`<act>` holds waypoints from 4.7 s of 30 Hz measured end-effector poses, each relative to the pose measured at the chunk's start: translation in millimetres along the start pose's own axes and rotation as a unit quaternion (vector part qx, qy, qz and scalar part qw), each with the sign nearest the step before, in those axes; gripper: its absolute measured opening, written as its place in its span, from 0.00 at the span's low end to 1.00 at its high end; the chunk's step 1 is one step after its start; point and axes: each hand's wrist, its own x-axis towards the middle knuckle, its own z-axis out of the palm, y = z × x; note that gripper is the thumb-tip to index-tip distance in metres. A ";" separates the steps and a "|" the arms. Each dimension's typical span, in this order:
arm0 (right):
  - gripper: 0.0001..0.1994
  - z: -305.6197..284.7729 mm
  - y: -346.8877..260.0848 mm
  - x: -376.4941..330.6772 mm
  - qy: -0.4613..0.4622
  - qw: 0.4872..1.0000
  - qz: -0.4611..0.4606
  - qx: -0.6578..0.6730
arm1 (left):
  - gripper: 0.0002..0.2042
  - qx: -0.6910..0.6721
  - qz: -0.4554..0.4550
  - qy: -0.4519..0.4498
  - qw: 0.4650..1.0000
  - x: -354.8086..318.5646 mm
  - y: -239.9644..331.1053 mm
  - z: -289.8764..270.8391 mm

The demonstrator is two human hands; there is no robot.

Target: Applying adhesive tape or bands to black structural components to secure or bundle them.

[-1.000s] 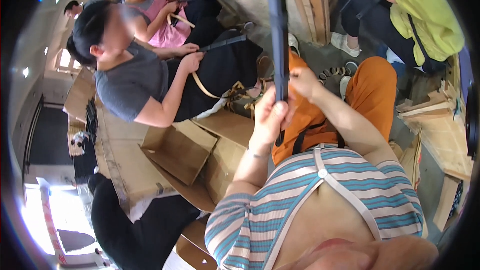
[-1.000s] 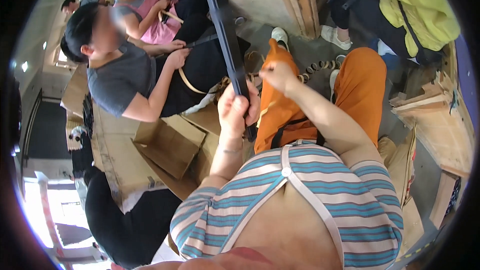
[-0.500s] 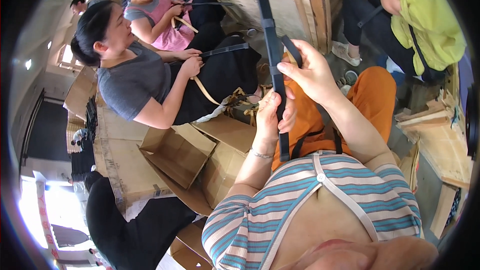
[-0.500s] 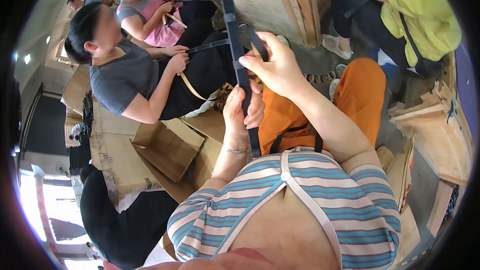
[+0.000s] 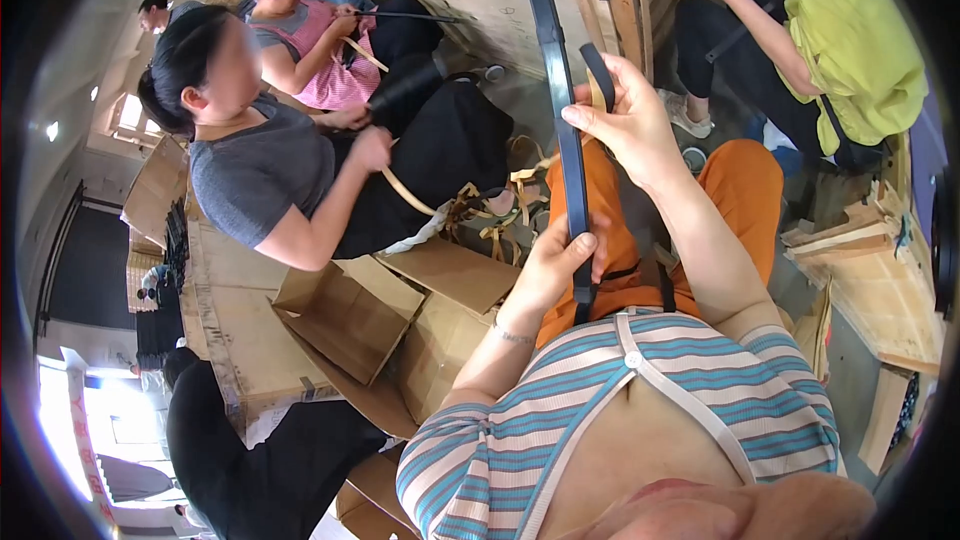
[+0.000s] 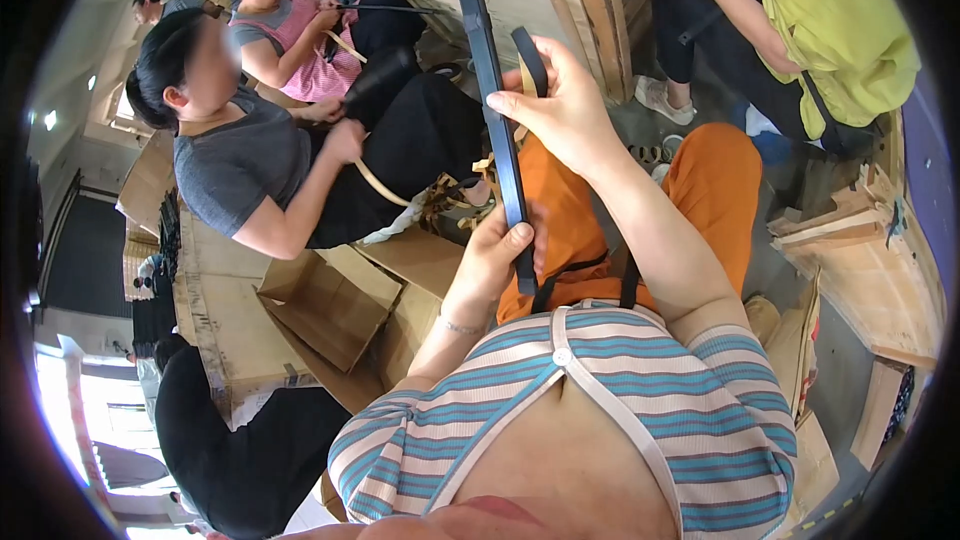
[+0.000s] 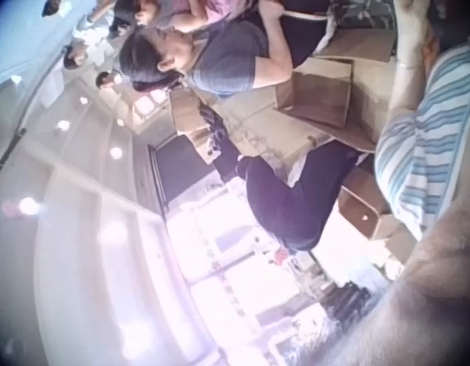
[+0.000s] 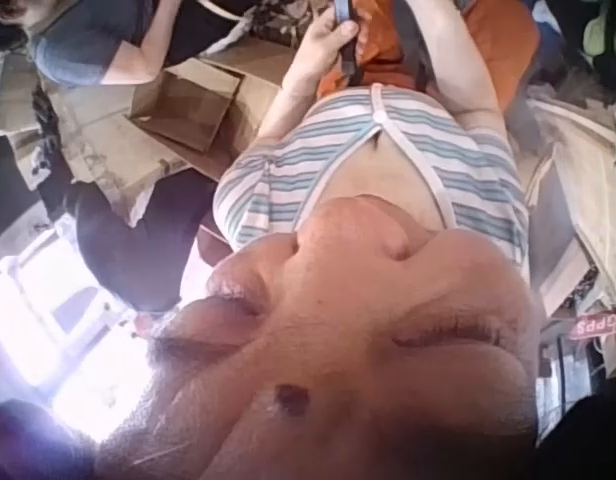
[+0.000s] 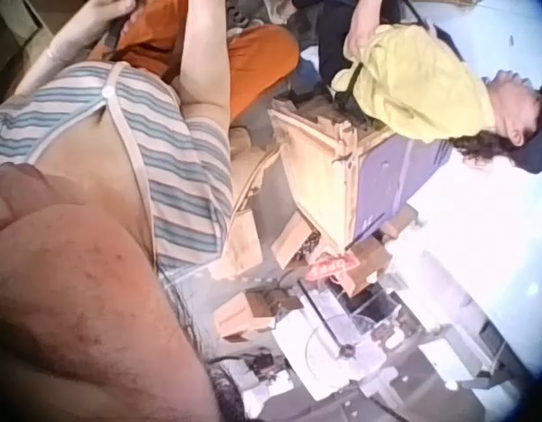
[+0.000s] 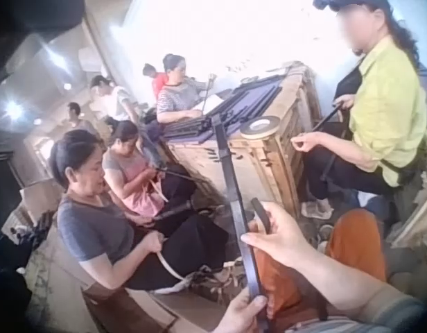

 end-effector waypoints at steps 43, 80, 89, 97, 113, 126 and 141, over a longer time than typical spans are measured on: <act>0.06 -19.7 30.5 -43.6 -0.216 0.940 0.096 -0.244 | 0.03 0.116 0.146 0.304 0.934 29.9 9.2 -3.7; 0.06 -40.8 9.3 -31.3 -0.127 0.970 0.176 -0.111 | 0.26 -0.029 0.036 0.114 0.992 24.9 -0.9 -23.5; 0.07 -21.1 18.3 -30.2 -0.137 0.972 0.143 -0.125 | 0.29 -0.038 0.040 0.094 0.994 27.6 1.7 -19.4; 0.09 -14.5 26.9 -31.8 -0.081 0.979 0.122 -0.143 | 0.29 -0.046 0.053 0.068 0.995 30.1 3.2 -21.4; 0.11 -9.1 28.8 -32.4 -0.057 0.970 0.119 -0.204 | 0.29 -0.034 0.055 0.095 0.993 31.8 4.1 -15.7; 0.13 -7.4 34.7 -33.3 -0.014 0.963 0.122 -0.240 | 0.28 -0.019 0.052 0.094 0.994 32.7 0.6 -14.6; 0.13 -19.8 42.4 -32.2 -0.080 0.977 0.134 -0.145 | 0.24 0.003 0.050 0.118 0.992 28.6 5.8 -16.1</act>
